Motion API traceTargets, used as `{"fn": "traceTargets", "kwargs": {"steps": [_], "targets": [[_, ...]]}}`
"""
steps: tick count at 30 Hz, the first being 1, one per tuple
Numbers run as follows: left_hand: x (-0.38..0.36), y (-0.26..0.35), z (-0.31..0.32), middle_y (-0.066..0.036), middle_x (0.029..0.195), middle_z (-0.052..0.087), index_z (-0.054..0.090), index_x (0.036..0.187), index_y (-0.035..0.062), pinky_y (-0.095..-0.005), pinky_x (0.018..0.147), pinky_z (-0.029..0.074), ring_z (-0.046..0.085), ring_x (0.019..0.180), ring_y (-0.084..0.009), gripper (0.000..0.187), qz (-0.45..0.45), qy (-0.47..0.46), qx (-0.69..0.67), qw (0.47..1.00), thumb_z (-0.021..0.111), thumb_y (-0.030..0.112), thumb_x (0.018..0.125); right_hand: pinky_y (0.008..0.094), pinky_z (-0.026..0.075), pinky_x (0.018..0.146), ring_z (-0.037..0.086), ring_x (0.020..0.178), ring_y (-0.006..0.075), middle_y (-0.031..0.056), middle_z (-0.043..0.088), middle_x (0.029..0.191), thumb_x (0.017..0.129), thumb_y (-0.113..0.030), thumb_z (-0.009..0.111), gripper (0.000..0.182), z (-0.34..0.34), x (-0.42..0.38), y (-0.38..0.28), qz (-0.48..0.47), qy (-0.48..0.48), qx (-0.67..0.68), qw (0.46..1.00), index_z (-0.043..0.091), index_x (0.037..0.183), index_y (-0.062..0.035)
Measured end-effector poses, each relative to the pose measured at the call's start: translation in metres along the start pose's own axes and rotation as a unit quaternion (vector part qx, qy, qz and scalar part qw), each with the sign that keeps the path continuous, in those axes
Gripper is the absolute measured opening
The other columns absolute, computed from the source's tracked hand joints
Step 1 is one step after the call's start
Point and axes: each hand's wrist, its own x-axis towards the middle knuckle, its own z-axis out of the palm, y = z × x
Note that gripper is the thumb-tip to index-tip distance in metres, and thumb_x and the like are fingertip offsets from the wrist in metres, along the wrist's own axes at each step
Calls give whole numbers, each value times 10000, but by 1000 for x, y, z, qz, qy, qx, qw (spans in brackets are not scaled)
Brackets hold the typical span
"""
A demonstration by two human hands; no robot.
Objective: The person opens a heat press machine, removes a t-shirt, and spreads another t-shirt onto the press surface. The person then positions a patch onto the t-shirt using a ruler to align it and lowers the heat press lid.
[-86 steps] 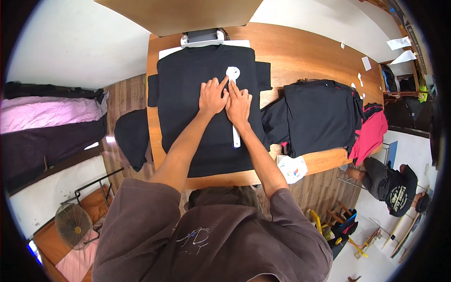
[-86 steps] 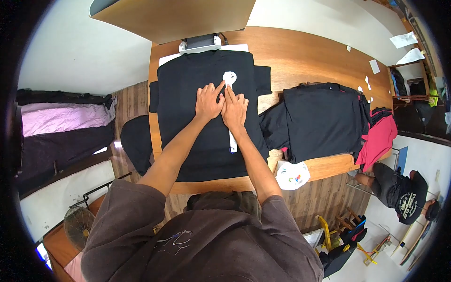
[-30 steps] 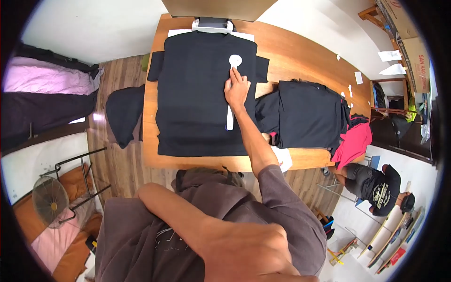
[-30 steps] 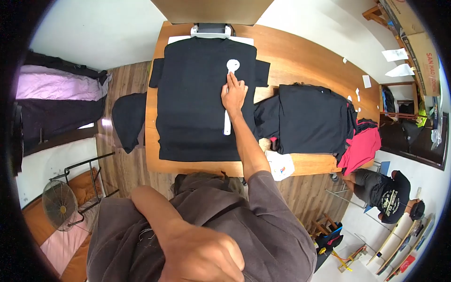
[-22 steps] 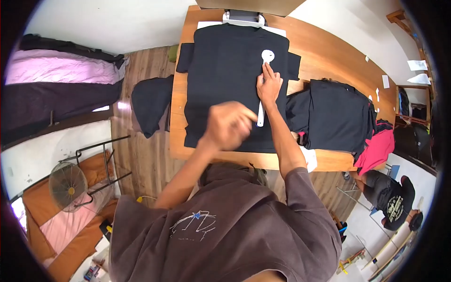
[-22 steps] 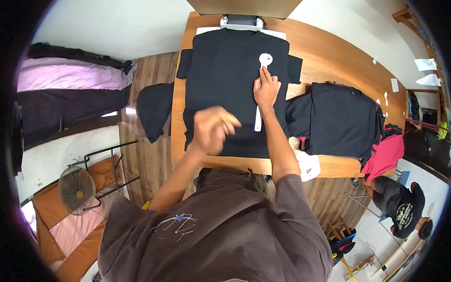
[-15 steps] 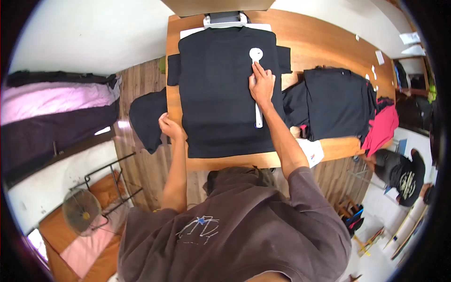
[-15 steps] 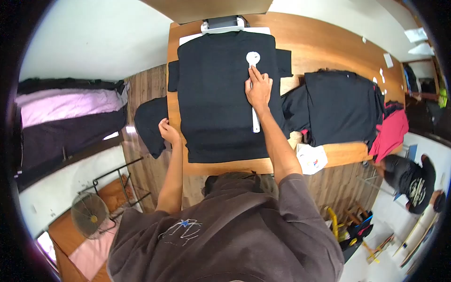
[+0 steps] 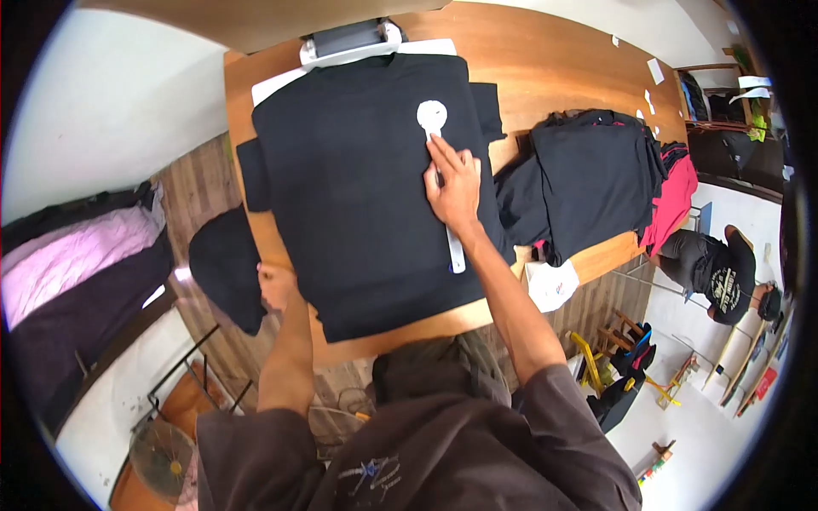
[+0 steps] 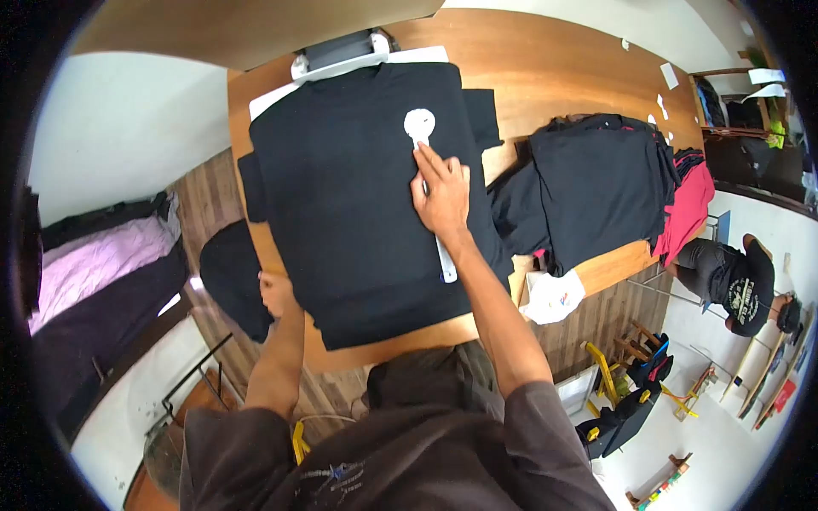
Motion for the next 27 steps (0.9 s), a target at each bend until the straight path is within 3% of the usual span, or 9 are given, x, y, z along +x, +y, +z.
{"fn": "traceTargets", "kwargs": {"steps": [11,17,27], "targets": [[-10,9,-4,-176,1082,796,805,1214,144,-555,917,566,735,1027,-446,601,-10,19,25,999,389,553,1071,339,446,840,569,860,205,-22,711,1392,858,-48,714,420,-2,2,-4,-1,3,-3,1000,755,1275,-47],[-16,18,-21,-180,1210,776,764,1307,120,-523,990,557,721,1130,-434,644,-20,-31,17,999,352,558,1078,336,447,840,572,854,203,-21,717,1386,863,-48,704,416,-2,1,-3,9,4,4,1000,756,1276,-50],[-13,15,-23,-180,1215,770,744,1333,124,-546,995,541,708,1139,-444,670,-15,-51,25,998,326,581,1077,343,443,830,573,860,209,-12,712,1394,882,-46,699,406,-4,0,-5,2,13,1,1000,755,1284,-59]]}}
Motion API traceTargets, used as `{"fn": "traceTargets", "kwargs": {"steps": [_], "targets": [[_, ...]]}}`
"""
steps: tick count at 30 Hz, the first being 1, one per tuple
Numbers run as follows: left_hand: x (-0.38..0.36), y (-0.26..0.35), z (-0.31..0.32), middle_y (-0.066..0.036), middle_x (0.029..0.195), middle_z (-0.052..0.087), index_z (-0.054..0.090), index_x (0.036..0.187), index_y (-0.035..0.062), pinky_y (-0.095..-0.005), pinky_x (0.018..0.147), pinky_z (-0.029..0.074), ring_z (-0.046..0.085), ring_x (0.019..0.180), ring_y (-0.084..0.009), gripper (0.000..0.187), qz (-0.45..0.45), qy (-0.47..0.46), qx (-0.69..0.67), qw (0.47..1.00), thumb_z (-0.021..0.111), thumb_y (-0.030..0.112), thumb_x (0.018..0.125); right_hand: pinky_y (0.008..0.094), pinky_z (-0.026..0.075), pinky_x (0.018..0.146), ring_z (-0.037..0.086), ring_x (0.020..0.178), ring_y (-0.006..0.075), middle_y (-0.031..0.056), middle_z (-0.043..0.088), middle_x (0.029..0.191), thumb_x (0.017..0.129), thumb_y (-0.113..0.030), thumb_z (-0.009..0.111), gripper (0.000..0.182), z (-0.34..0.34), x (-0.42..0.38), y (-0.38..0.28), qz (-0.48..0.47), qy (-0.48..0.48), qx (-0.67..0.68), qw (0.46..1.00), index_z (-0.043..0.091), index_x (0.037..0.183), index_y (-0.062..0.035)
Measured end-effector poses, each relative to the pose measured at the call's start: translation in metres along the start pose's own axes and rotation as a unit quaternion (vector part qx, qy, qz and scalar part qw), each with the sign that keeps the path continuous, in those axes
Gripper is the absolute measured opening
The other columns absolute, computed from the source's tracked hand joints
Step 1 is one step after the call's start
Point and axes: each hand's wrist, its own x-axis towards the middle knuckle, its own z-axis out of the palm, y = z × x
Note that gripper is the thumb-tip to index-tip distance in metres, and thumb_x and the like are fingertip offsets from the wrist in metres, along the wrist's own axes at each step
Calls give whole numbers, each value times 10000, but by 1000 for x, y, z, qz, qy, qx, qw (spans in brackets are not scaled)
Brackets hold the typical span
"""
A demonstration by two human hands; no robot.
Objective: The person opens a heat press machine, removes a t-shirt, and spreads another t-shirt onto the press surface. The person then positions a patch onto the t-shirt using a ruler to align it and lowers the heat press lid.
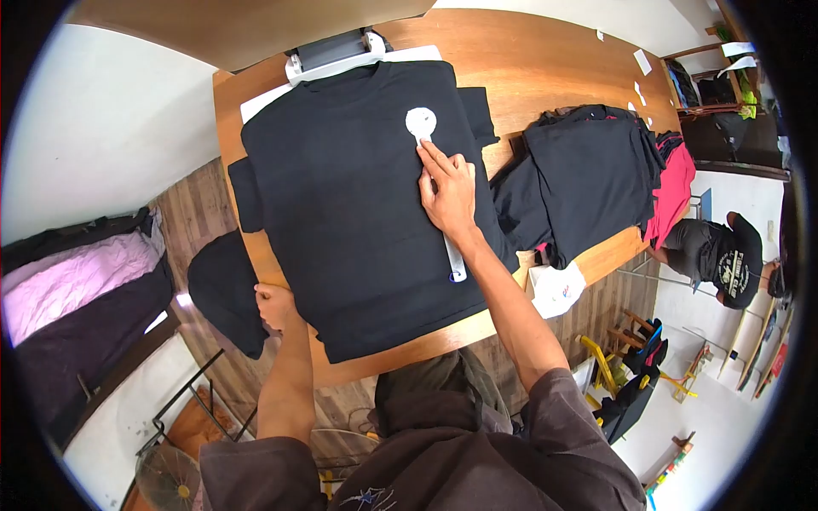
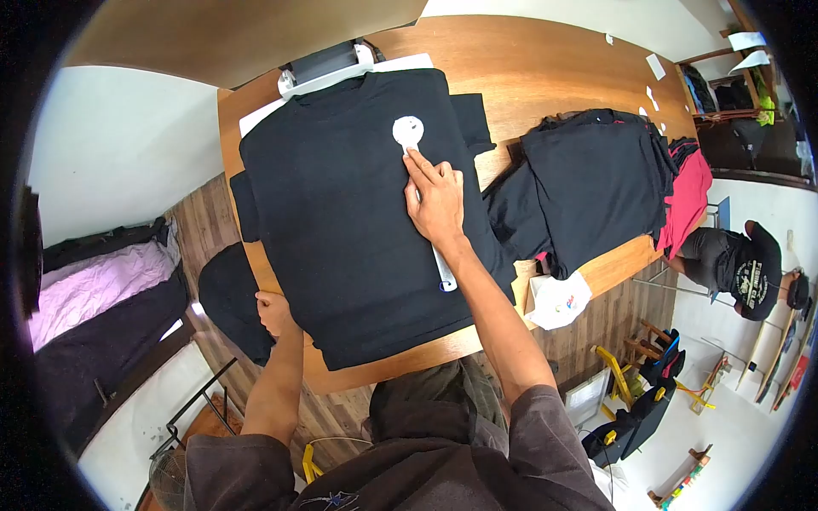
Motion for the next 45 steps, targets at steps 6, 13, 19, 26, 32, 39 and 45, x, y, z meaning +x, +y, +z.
{"fn": "traceTargets", "kwargs": {"steps": [6,13,19,26,32,39,45], "targets": [[2,-2,2,-172,1207,775,749,1327,132,-543,982,546,714,1122,-441,662,-5,0,-1,1000,328,577,1076,395,462,862,582,932,242,71,682,1337,869,-139,791,439,0,-2,-5,51,90,24,994,745,1303,-87],[4,-4,8,-182,1151,785,760,1306,144,-575,946,547,722,1070,-459,647,-8,14,0,1000,336,574,1073,428,471,910,609,1011,299,93,653,1030,851,-267,873,306,-7,-12,-15,226,61,-2,972,778,1008,-23],[6,-5,11,-182,1141,785,760,1303,147,-578,945,547,721,1071,-461,644,3,16,-2,1000,334,572,1075,447,495,909,640,1007,319,113,681,1025,850,-258,868,303,-10,-2,-24,276,39,-20,960,779,1012,-18],[13,-12,23,-136,1065,810,818,1200,157,-513,840,595,763,968,-406,597,12,73,12,997,411,573,1067,448,483,892,618,992,320,128,675,996,834,-244,871,286,-6,0,-24,292,25,-11,956,767,967,-13],[10,-8,22,-134,1111,807,810,1224,159,-517,880,588,756,1010,-410,616,-2,65,19,998,383,576,1072,441,522,844,664,903,310,138,709,940,890,-162,820,184,-8,4,-14,270,-13,50,961,757,952,0],[10,-9,16,-178,1159,784,767,1301,165,-559,963,542,718,1090,-445,641,-12,15,0,1000,345,586,1064,283,602,575,705,660,126,44,677,860,1100,-188,622,218,-82,25,33,354,-59,440,823,619,1234,-16],[10,-8,16,-175,1161,784,763,1309,162,-558,960,544,716,1089,-451,642,-7,25,1,1000,343,582,1067,253,384,482,517,523,53,-28,609,652,1010,-351,778,368,-116,104,118,200,-321,192,905,721,860,-20]]}}
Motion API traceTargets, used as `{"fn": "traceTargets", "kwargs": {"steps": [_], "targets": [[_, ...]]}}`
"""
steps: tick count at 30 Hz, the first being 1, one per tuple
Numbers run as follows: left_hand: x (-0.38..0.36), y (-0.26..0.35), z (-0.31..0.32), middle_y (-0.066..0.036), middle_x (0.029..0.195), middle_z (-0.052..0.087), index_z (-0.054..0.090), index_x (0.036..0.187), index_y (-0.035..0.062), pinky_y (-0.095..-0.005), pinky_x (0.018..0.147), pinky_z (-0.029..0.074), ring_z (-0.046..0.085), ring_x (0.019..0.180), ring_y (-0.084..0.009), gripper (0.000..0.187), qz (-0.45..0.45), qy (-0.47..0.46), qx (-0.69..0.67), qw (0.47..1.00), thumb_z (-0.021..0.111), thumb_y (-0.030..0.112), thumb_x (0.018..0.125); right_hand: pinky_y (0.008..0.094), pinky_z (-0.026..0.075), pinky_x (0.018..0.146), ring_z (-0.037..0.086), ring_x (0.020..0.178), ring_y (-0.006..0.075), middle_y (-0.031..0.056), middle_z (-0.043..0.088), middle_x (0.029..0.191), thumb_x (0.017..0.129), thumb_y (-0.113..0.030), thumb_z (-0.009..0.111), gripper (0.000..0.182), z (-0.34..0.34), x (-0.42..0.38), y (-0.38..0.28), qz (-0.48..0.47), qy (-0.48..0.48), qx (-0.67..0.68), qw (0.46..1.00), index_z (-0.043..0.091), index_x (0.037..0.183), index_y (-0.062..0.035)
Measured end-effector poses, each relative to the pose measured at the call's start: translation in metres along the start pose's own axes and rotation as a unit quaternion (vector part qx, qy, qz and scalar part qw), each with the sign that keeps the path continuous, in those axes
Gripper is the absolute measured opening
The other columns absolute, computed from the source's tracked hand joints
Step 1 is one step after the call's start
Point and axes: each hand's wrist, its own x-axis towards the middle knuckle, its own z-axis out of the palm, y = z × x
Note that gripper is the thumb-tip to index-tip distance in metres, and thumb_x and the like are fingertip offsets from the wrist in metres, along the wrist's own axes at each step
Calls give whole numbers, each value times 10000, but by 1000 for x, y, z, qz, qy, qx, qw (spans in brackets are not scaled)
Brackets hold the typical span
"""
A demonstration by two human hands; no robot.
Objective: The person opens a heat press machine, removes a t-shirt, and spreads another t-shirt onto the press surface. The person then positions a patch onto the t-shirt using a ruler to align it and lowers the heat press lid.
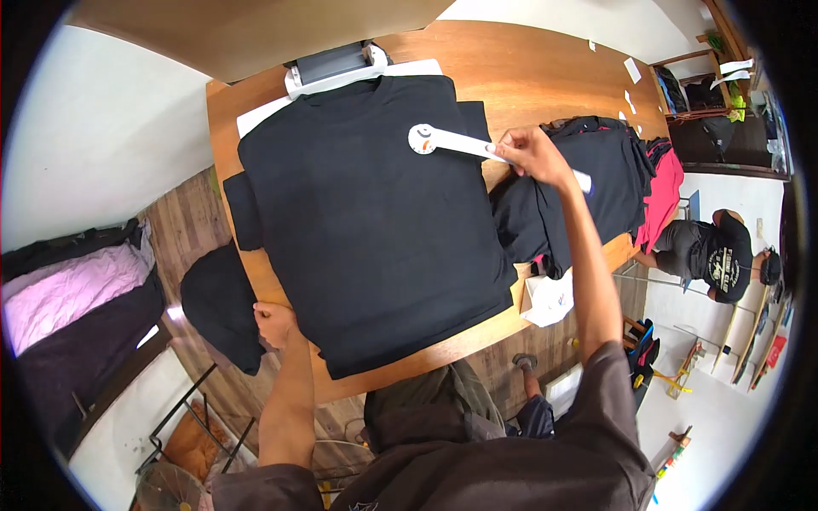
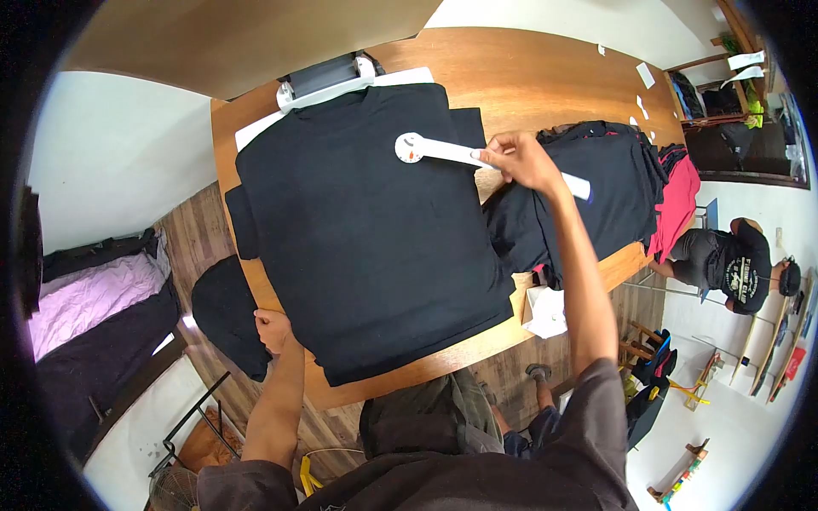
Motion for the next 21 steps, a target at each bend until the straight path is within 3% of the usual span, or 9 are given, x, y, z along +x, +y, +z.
{"fn": "traceTargets", "kwargs": {"steps": [2,3,9,15,21], "targets": [[-2,1,0,-174,1163,784,762,1309,160,-557,958,545,716,1088,-451,638,5,3,1,1000,345,578,1069,270,360,458,504,486,64,-17,599,609,950,-382,841,423,-11,29,6,-2,-45,-53,998,722,781,-12],[-3,0,1,-174,1164,784,763,1308,159,-556,957,546,717,1086,-449,635,6,4,-3,1000,348,576,1069,276,396,438,520,468,80,-12,580,572,873,-383,910,437,-13,42,9,-5,-58,-40,998,719,704,-28],[-2,2,4,-173,1144,787,775,1281,155,-556,939,551,723,1065,-448,623,-2,16,4,1000,358,567,1071,271,374,445,498,451,82,-16,542,543,860,-381,919,465,-2,79,8,24,-85,-32,996,671,668,-37],[0,2,5,-175,1113,791,787,1253,151,-559,901,561,728,1035,-450,615,2,20,16,1000,365,560,1069,280,387,462,515,459,100,-5,545,535,848,-387,926,500,13,83,5,-33,-61,-101,993,639,622,-45],[-3,2,3,-167,1115,793,788,1254,167,-550,898,562,731,1036,-439,610,-4,20,13,1000,363,564,1070,321,410,487,523,454,137,26,552,520,839,-550,888,601,14,92,6,2,-83,-188,979,639,601,-57]]}}
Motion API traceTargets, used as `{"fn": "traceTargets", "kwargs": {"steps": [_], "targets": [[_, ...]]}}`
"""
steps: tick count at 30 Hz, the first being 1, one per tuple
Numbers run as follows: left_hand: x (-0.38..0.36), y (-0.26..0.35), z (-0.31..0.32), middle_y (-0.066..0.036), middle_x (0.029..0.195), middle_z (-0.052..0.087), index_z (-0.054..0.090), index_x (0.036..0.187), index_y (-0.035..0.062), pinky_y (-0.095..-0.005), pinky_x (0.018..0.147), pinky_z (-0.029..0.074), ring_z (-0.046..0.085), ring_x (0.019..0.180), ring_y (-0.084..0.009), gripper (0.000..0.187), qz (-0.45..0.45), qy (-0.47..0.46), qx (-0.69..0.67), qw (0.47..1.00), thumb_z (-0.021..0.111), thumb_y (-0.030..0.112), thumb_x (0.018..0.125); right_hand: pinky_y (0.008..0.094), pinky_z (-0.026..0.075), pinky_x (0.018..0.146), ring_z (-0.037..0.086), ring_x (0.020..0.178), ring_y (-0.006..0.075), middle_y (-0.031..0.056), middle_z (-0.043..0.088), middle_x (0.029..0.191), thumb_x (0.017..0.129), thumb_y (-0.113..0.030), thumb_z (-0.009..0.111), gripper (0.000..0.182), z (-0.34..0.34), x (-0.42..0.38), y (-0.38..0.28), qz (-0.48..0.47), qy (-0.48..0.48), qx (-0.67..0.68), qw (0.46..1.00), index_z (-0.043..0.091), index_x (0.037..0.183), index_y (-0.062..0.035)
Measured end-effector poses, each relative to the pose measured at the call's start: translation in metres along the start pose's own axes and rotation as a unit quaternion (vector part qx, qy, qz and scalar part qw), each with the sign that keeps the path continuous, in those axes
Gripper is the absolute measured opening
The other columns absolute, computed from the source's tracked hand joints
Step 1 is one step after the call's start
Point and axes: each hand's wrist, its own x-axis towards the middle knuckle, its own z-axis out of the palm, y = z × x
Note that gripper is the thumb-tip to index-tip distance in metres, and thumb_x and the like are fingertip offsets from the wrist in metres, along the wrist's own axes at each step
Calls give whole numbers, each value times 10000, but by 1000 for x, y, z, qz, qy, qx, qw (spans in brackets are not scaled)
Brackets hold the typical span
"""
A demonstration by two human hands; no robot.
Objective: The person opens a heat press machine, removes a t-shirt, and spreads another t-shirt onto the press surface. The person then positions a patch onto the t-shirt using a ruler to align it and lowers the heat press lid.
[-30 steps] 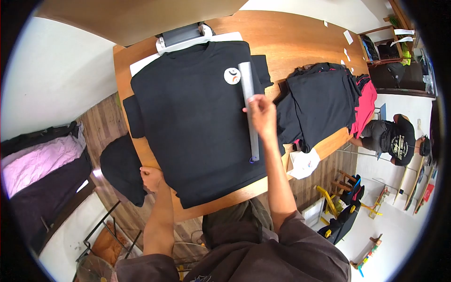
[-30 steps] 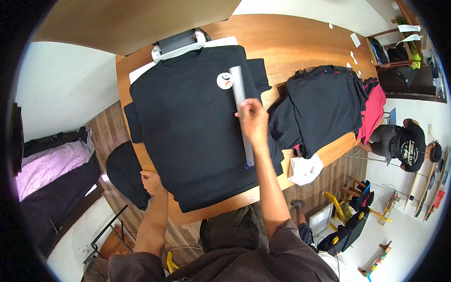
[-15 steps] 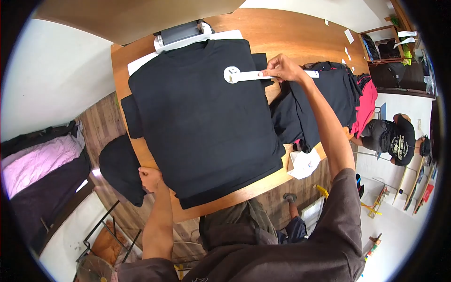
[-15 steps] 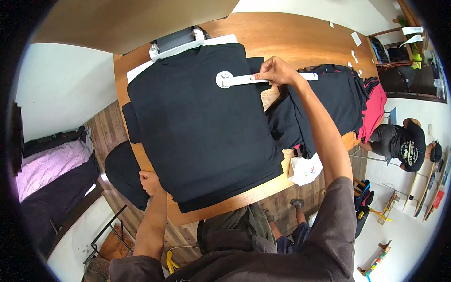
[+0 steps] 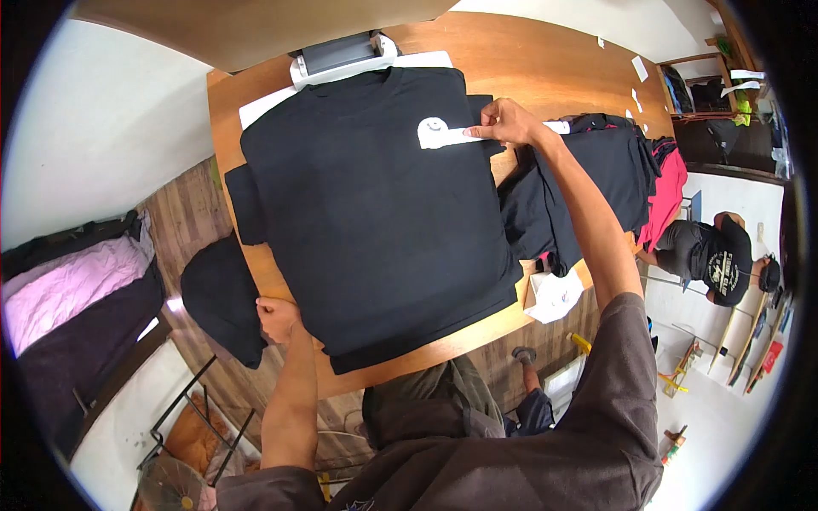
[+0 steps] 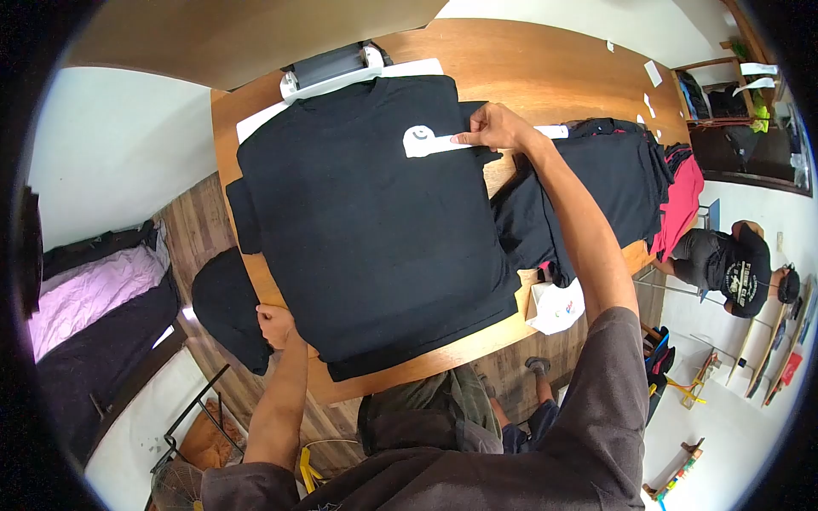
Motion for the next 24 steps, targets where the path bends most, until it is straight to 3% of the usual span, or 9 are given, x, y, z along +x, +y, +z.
{"fn": "traceTargets", "kwargs": {"steps": [6,24], "targets": [[2,-1,5,-155,1113,797,783,1265,174,-545,901,563,736,1030,-429,614,3,10,3,1000,358,572,1072,317,403,486,541,456,146,27,522,492,777,-641,897,675,4,7,9,-2,21,-26,999,622,568,-61],[-4,6,-8,-169,1193,779,741,1336,136,-540,982,543,711,1122,-441,653,-4,-27,-6,1000,326,568,1076,318,479,490,614,487,159,57,578,517,805,-634,883,678,-8,22,5,13,-33,-46,998,636,587,-42]]}}
